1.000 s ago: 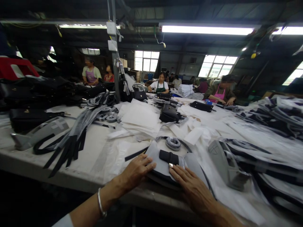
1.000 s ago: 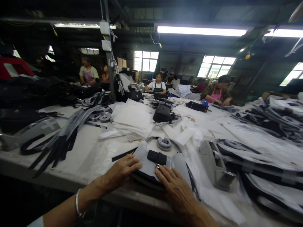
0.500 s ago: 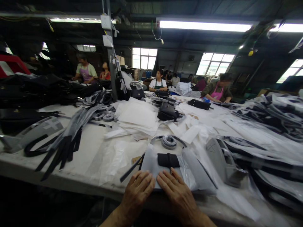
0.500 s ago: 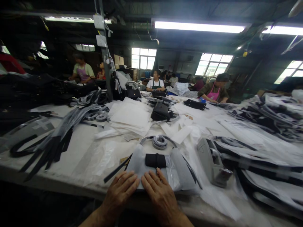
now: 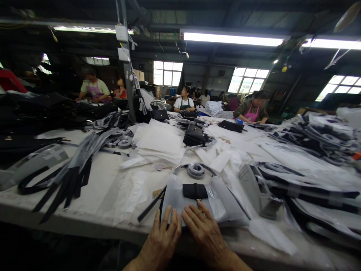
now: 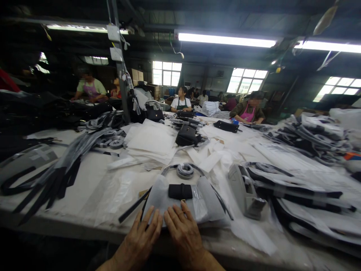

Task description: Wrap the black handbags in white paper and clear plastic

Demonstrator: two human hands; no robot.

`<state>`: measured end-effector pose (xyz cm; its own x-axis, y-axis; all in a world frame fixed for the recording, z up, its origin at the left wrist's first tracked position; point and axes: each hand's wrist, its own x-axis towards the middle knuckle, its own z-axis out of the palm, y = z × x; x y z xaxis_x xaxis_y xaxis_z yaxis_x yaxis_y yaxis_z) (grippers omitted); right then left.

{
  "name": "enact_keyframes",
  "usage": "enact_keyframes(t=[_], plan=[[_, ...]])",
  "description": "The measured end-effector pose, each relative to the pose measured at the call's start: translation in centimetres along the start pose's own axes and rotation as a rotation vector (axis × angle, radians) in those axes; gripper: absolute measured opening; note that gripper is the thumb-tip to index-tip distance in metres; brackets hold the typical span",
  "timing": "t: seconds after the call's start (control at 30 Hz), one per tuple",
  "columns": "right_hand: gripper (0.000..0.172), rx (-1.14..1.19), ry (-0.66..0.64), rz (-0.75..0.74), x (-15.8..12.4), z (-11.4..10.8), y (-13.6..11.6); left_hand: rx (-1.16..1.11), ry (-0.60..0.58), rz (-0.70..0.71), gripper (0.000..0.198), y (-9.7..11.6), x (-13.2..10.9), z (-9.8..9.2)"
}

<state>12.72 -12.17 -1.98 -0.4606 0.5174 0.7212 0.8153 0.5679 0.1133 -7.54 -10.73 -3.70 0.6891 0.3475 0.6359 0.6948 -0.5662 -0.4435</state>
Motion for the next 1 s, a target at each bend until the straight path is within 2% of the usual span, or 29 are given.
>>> enact_keyframes(t=[0.13, 0.27, 0.33, 0.47, 0.53, 0.6, 0.63, 0.77, 0.83, 0.9, 1.0], plan=[[0.030, -0.030, -0.055, 0.021, -0.3, 0.8, -0.2, -0.121, -0.131, 0.106, 0.030, -1.9, 0.8, 0.5], [0.030, -0.026, -0.072, 0.028, -0.2, 0.8, 0.0, -0.206, -0.259, 0.195, 0.036, -3.5, 1.2, 0.3], [0.029, -0.031, -0.095, 0.028, -0.1, 0.8, 0.1, -0.175, -0.280, 0.200, 0.038, -3.0, 1.0, 0.3], [0.030, -0.061, -0.107, 0.014, -0.3, 1.0, -0.1, -0.035, -0.254, 0.084, 0.038, -0.6, 0.1, 0.9], [0.030, -0.074, -0.086, 0.020, -0.4, 1.1, -0.3, -0.021, -0.305, 0.062, 0.039, 0.1, 0.2, 0.9], [0.030, -0.070, -0.089, 0.027, -0.4, 0.9, -0.4, -0.042, -0.393, 0.083, 0.041, 0.0, 0.9, 0.4], [0.034, -0.064, -0.108, 0.034, -0.3, 0.8, -0.5, -0.061, -0.433, 0.104, 0.042, -0.4, 1.5, 0.0], [0.067, -0.074, -0.188, 0.084, 0.6, 0.1, -0.6, -0.157, -0.525, 0.143, 0.047, -2.5, 4.2, -1.8], [0.061, -0.119, -0.168, 0.095, 1.2, 0.1, -0.4, -0.176, -0.525, 0.130, 0.049, -3.1, 4.8, -2.0], [0.046, -0.161, -0.140, 0.079, 1.7, 0.3, -0.2, -0.156, -0.472, 0.113, 0.049, -3.2, 4.5, -1.6], [0.027, -0.173, -0.116, 0.021, 2.4, 0.7, 0.5, -0.122, -0.285, 0.073, 0.047, -2.7, 3.0, -0.2]])
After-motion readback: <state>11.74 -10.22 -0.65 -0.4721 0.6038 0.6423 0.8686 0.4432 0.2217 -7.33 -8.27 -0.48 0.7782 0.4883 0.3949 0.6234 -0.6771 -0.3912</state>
